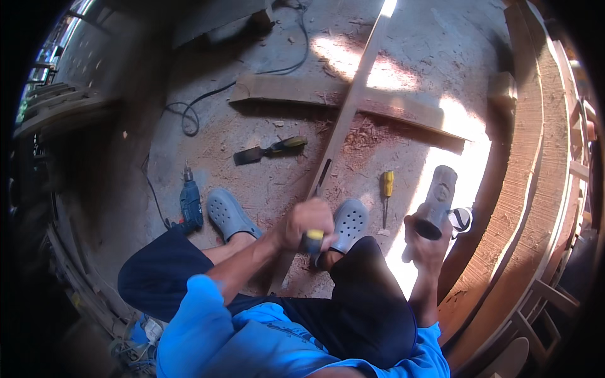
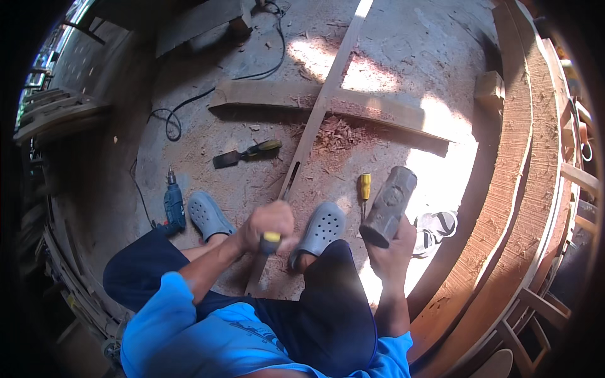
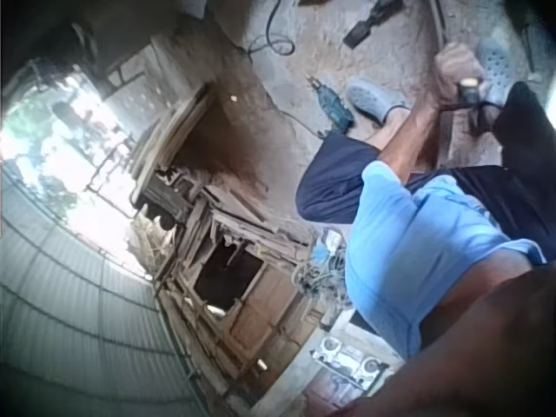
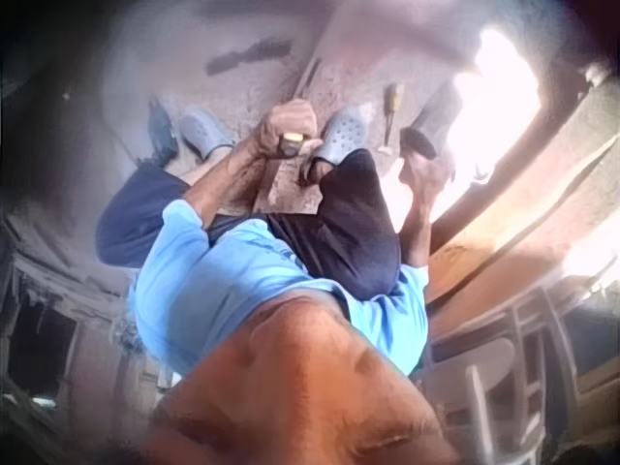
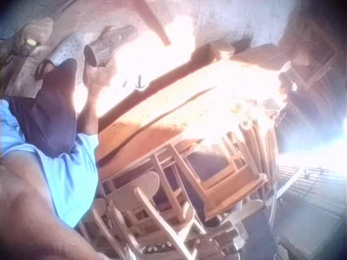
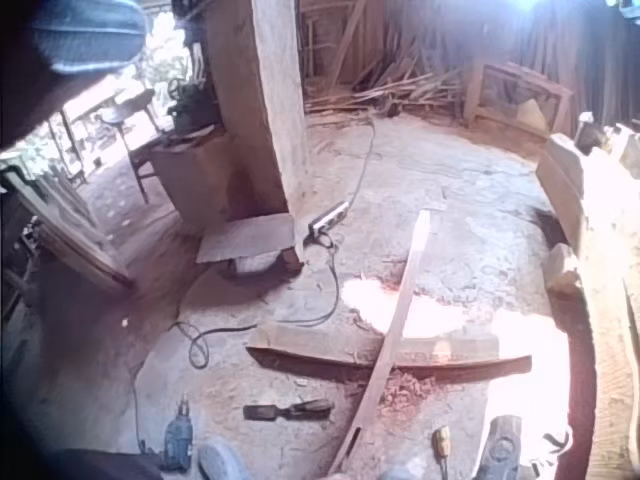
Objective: The person is sitting on the floor, using a chisel and hammer to carve a groove into a wooden plank. They repeatedly strike the chisel to remove wood and occasionally clear the debris with their hand.
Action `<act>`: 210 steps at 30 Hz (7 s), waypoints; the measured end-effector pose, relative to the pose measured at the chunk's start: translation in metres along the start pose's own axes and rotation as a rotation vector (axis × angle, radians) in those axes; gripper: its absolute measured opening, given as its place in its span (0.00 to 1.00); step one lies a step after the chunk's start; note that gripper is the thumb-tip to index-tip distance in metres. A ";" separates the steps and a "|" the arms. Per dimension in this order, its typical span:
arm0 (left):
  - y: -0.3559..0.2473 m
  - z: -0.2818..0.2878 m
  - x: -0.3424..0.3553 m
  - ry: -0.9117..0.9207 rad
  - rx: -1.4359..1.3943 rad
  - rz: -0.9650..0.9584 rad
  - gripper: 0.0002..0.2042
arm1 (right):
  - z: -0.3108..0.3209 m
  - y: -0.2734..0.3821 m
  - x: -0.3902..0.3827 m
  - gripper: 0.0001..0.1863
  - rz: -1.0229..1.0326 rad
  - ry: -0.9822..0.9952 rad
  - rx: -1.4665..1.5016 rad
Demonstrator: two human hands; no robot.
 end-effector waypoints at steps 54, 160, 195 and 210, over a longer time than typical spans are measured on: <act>-0.070 0.038 -0.005 -0.100 -0.081 0.059 0.14 | -0.082 -0.276 0.105 0.20 0.146 0.151 -0.744; 0.073 0.007 0.005 -0.361 -0.060 0.312 0.11 | -0.027 0.117 0.008 0.09 0.344 0.149 0.078; 0.209 0.062 -0.088 -0.476 0.819 0.818 0.20 | -0.057 -0.287 0.043 0.17 -0.246 0.216 -0.721; 0.165 0.176 -0.026 -0.815 -0.239 0.521 0.15 | -0.054 -0.292 0.043 0.17 -0.326 0.188 -0.689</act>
Point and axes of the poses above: each hand's wrist, its own x-axis towards the middle knuckle, its own z-axis out of the back of the hand, y = z × x, the point moved 9 cm from there along x, towards the middle knuckle, and after that the axes turned 8 degrees about x, right-handed, at the moved point
